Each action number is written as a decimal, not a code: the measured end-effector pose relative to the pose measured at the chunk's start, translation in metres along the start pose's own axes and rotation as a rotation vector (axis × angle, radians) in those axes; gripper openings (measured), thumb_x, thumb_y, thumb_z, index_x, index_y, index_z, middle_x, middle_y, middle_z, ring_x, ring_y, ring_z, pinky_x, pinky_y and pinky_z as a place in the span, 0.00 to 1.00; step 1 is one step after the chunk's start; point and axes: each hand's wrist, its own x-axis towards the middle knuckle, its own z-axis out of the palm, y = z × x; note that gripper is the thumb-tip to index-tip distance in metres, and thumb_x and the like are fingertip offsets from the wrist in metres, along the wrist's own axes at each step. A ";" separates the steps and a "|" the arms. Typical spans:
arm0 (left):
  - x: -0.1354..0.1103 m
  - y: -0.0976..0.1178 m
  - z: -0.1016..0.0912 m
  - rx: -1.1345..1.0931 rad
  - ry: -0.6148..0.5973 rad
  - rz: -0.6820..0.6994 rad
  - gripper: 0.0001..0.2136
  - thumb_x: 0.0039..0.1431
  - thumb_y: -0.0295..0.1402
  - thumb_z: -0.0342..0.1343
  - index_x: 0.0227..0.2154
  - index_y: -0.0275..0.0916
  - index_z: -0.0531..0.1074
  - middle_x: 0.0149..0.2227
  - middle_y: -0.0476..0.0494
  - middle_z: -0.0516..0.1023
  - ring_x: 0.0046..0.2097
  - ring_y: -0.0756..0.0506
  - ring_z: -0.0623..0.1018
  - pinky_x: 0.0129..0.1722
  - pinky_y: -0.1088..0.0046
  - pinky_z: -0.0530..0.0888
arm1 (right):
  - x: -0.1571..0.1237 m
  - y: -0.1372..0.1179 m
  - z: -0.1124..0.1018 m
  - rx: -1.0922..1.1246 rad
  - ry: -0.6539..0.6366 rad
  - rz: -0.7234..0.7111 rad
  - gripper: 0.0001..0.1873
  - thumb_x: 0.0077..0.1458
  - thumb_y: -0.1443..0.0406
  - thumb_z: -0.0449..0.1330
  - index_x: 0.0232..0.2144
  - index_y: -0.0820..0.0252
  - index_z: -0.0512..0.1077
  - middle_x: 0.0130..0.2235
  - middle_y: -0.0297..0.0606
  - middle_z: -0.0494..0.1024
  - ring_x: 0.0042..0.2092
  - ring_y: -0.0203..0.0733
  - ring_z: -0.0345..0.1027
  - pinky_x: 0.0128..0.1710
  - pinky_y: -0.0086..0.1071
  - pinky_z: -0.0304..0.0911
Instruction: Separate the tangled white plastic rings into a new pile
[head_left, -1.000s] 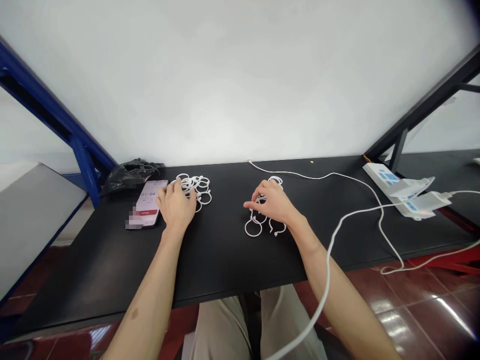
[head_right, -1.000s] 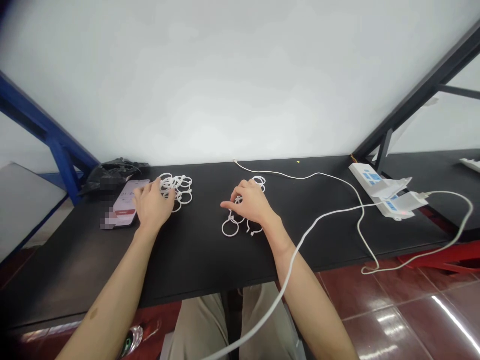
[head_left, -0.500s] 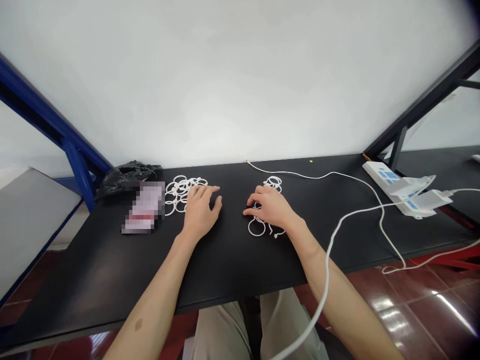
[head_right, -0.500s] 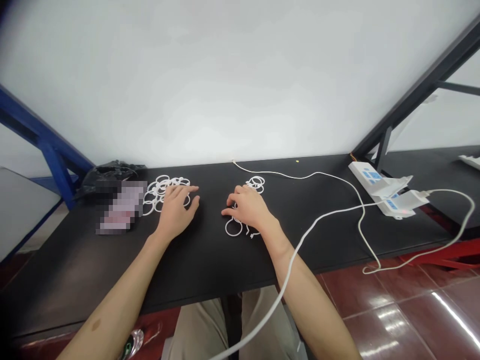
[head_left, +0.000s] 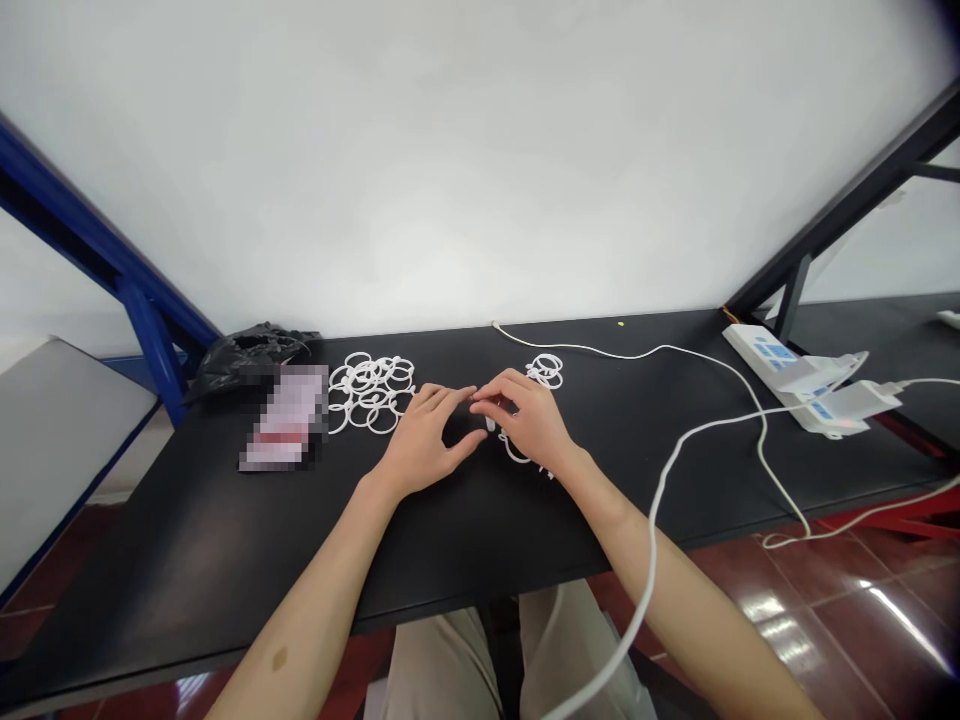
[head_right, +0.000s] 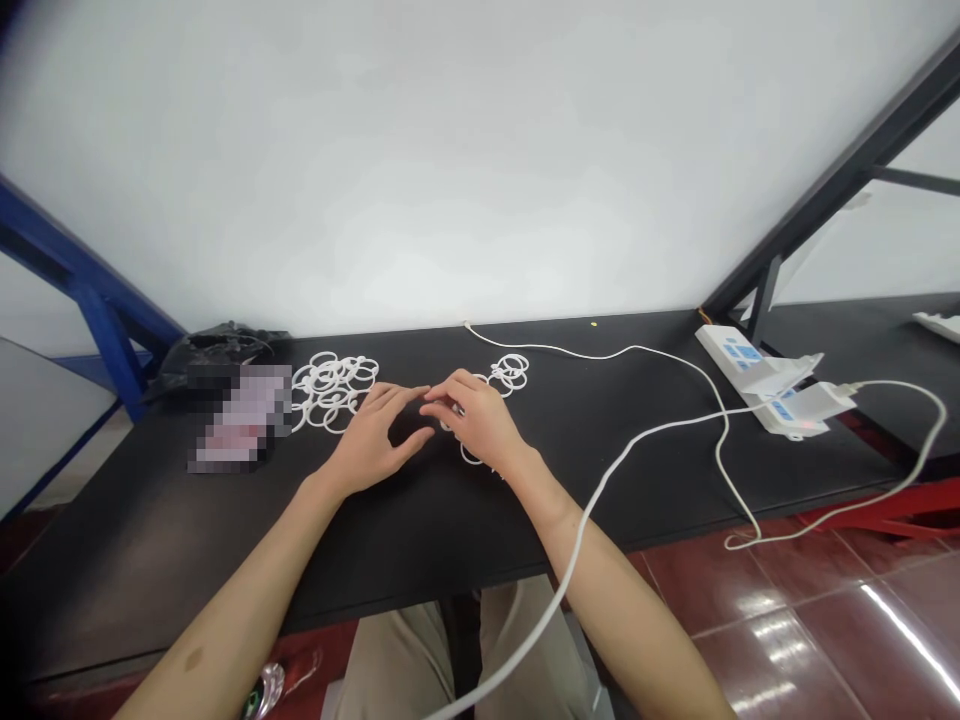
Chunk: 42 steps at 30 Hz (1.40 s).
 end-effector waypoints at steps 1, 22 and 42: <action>0.000 0.001 0.000 -0.010 -0.018 0.002 0.21 0.62 0.41 0.57 0.56 0.40 0.68 0.50 0.40 0.76 0.53 0.38 0.70 0.54 0.56 0.70 | 0.000 -0.003 0.002 0.057 0.036 0.010 0.09 0.61 0.57 0.61 0.35 0.55 0.77 0.37 0.36 0.76 0.33 0.37 0.69 0.38 0.33 0.68; 0.002 0.004 0.001 -0.016 0.009 -0.021 0.14 0.63 0.38 0.54 0.50 0.41 0.70 0.40 0.43 0.74 0.45 0.40 0.70 0.47 0.60 0.72 | -0.002 -0.004 0.018 0.073 0.095 0.048 0.11 0.65 0.61 0.56 0.30 0.56 0.72 0.33 0.34 0.78 0.35 0.38 0.70 0.38 0.32 0.65; -0.057 -0.025 -0.020 0.633 0.379 -0.606 0.25 0.63 0.41 0.48 0.58 0.30 0.67 0.52 0.27 0.72 0.54 0.28 0.67 0.52 0.48 0.66 | -0.009 0.035 -0.003 -0.487 0.039 0.162 0.17 0.60 0.51 0.60 0.39 0.57 0.77 0.41 0.43 0.76 0.46 0.50 0.65 0.50 0.44 0.60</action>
